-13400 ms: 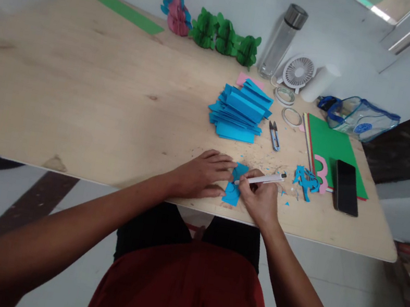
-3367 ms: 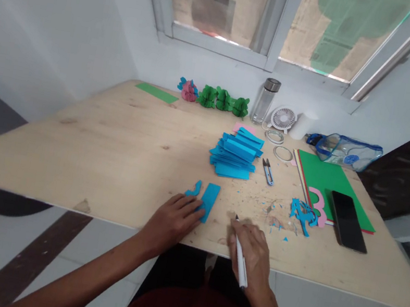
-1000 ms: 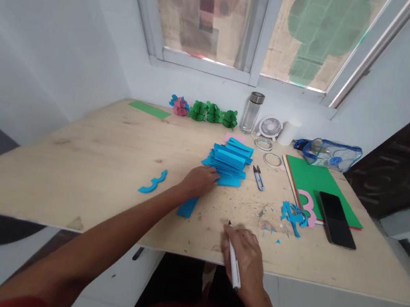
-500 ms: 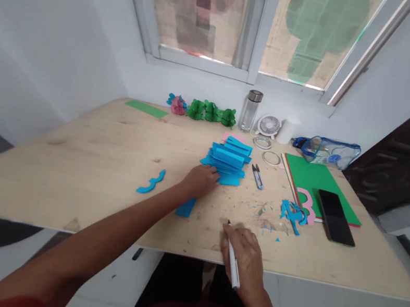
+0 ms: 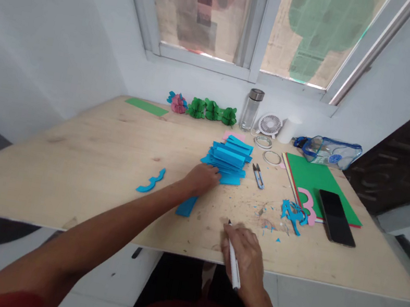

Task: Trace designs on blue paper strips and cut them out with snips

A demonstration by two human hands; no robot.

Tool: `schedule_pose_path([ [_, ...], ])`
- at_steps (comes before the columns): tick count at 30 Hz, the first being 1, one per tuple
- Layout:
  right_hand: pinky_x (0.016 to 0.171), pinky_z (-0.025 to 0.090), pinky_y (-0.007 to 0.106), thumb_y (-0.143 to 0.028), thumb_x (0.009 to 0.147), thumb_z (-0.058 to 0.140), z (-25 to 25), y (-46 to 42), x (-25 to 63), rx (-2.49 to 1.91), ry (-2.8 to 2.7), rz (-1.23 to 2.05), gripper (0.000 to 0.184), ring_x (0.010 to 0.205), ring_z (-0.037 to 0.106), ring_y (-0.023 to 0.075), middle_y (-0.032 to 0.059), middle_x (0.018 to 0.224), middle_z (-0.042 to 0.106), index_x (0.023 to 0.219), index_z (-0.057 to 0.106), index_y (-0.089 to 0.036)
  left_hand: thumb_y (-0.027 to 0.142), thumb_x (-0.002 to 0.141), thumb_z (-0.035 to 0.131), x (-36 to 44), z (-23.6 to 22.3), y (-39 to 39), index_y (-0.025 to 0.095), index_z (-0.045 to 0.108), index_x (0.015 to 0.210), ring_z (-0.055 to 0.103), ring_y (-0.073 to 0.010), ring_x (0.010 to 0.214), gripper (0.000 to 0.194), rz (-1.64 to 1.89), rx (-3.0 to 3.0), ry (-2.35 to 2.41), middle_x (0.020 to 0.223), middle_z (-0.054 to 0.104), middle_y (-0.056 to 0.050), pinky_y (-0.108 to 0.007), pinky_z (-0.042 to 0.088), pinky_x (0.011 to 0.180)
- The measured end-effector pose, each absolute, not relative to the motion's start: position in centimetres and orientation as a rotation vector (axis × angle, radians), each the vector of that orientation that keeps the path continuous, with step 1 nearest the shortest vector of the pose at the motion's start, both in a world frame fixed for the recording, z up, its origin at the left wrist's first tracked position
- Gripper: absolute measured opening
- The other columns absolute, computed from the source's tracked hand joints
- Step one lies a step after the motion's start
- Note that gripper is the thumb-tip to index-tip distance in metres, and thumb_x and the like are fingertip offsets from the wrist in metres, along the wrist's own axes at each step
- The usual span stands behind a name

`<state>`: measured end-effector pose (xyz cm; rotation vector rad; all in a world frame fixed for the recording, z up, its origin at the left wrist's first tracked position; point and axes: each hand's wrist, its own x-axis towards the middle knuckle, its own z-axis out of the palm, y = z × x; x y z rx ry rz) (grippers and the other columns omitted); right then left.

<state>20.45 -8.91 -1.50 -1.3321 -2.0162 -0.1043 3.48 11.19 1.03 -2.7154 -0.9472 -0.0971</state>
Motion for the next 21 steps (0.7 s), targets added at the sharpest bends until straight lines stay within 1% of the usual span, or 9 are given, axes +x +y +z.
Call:
schedule_pose_path([
  [7, 0.072, 0.049, 0.038, -0.013, 0.094, 0.050, -1.5, -8.9, 20.5, -1.338, -2.018, -0.091, 0.034, 0.079, 0.064, 0.0241, 0.0092, 0.086, 0.071, 0.126, 0.061, -0.017, 0.001, 0.082, 0.050, 4.1, 1.1, 10.7, 0.012, 0.066, 0.077, 0.063, -0.0245, 0.074, 0.019, -0.143, -2.718, -0.914, 0.073, 0.066, -0.012, -0.036, 0.044, 0.071],
  [12, 0.072, 0.048, 0.038, -0.012, 0.094, 0.050, -1.7, -8.9, 20.6, -1.334, -2.033, -0.095, 0.034, 0.082, 0.063, 0.0242, 0.0095, 0.089, 0.071, 0.125, 0.061, -0.017, 0.002, 0.086, 0.046, 4.1, 1.2, 10.7, 0.011, 0.066, 0.080, 0.061, -0.0252, 0.073, 0.023, -0.195, -2.681, -0.932, 0.072, 0.064, -0.013, -0.037, 0.042, 0.070],
  [17, 0.073, 0.049, 0.037, -0.013, 0.095, 0.049, -1.6, -9.0, 20.5, -1.356, -2.028, -0.087, 0.029, 0.081, 0.063, 0.0234, 0.0090, 0.087, 0.071, 0.120, 0.064, -0.016, 0.006, 0.090, 0.042, 3.3, 1.3, 11.2, 0.013, 0.066, 0.086, 0.059, -0.0252, 0.075, 0.025, -0.277, -2.616, -1.012, 0.076, 0.064, -0.012, -0.037, 0.040, 0.069],
  [21, 0.073, 0.049, 0.037, -0.013, 0.095, 0.049, -1.6, -9.0, 20.5, -1.366, -2.020, -0.098, 0.028, 0.081, 0.064, 0.0235, 0.0089, 0.086, 0.071, 0.118, 0.065, -0.017, 0.012, 0.095, 0.041, 3.4, 1.9, 12.2, 0.013, 0.066, 0.095, 0.059, -0.0262, 0.081, 0.025, -0.348, -2.551, -1.096, 0.084, 0.064, -0.013, -0.037, 0.040, 0.070],
])
